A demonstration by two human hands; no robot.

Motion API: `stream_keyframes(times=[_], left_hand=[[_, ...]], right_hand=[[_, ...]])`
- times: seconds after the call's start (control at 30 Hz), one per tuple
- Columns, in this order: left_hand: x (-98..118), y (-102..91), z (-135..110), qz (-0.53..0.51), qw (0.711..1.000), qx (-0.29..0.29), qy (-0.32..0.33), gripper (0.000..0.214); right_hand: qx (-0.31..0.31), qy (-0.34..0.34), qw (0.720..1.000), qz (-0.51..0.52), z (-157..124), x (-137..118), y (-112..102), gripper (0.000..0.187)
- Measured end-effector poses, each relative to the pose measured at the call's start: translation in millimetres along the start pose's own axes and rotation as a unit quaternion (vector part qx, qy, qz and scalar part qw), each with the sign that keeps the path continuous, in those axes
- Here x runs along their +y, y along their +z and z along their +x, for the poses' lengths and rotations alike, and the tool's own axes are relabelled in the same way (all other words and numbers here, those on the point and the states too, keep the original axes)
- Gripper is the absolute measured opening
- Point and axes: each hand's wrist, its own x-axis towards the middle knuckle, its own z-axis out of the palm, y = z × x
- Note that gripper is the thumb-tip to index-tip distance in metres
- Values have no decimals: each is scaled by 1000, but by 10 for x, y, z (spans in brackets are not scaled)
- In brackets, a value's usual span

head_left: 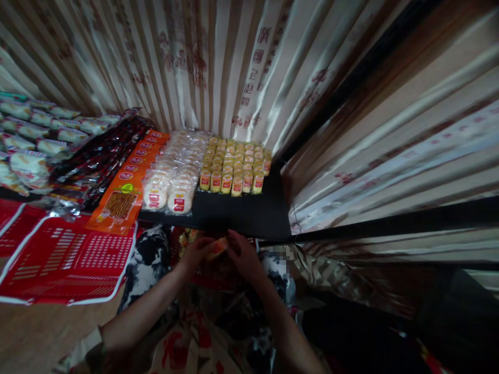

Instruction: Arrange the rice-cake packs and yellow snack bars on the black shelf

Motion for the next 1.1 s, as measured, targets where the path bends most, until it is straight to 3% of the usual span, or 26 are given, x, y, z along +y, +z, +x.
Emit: stream_keyframes(times=[0.2,0.37,0.53,0.63,0.83,0.97,1.1], left_hand=[[260,237,-137,-23,998,-24,59,43],[373,470,-92,18,995,-3,95,37],[448,769,90,69,982,41,172,23],[478,974,244,78,977,37,194,15],[690,1359,503,223,952,27,208,22],[914,1628,656,326,918,23,226,31],[1069,1893,843,344,903,5,257,36]], right_hand=[[124,106,984,70,24,-86,-80,34],[182,112,970,114,40,-95,-137,19],[223,113,950,188,62,-73,-207,37],[236,110,935,243,128,23,-226,44],[318,94,900,283,432,294,-467,54],[347,65,901,251,717,412,-742,54],[367,39,906,206,1035,540,-958,55]])
